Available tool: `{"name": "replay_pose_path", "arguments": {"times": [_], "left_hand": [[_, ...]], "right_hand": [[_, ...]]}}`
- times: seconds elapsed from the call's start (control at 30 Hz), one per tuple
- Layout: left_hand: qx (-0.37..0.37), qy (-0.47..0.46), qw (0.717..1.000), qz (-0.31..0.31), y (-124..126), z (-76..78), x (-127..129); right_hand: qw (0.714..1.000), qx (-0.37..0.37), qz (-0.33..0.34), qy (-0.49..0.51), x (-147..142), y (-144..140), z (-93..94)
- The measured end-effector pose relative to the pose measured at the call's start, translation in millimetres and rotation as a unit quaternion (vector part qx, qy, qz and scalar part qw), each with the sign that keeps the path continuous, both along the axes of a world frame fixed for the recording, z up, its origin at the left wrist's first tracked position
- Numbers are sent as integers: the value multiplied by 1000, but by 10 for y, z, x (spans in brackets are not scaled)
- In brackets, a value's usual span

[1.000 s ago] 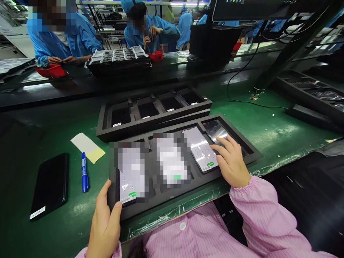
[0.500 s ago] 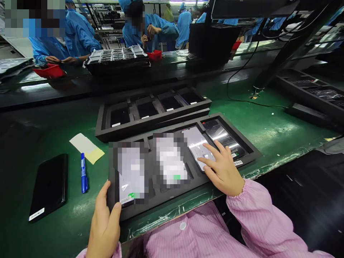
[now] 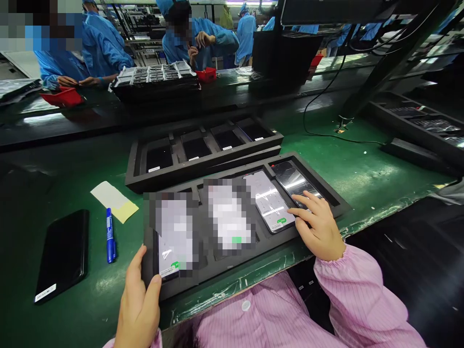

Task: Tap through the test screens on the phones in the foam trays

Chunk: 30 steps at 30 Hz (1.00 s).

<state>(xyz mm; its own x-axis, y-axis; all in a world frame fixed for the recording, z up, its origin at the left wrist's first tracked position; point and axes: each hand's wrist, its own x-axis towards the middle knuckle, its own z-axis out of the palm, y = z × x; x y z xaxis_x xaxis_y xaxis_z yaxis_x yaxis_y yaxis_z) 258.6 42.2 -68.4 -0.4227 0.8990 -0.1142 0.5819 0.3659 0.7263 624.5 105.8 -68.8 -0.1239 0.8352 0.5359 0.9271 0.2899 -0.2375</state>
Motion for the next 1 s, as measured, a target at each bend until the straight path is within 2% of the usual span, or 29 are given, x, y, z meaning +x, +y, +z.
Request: {"name": "replay_pose_path", "arguments": {"times": [0.13,0.33,0.4,0.47,0.57,0.77,0.9,1.0], "left_hand": [[-5,2,1000,7,7,21,19],[0,6,1000,5,6,46,25],[-2,5,1000,5,2,51,30],[1,4,1000,4,0,55,39],[8,5,1000,-1,-2,46,40],[32,-1,999,-9,-17,-7,2],[55,17,998,-30,-36,-26,13],[78,40,995,-56,-54,-28,47]], "right_hand": [[1000,-15,3,-19,-81,-9,55],[993,-63,90,-47,-200,-61,100],[997,-40,62,-29,-175,-55,70],[1000,-13,6,-6,-132,-39,35],[999,-14,-35,-1,-113,-28,15],[995,-50,86,-17,-269,-61,98],[995,4,96,40,-303,-83,118],[988,20,137,64,-392,-111,124]]}}
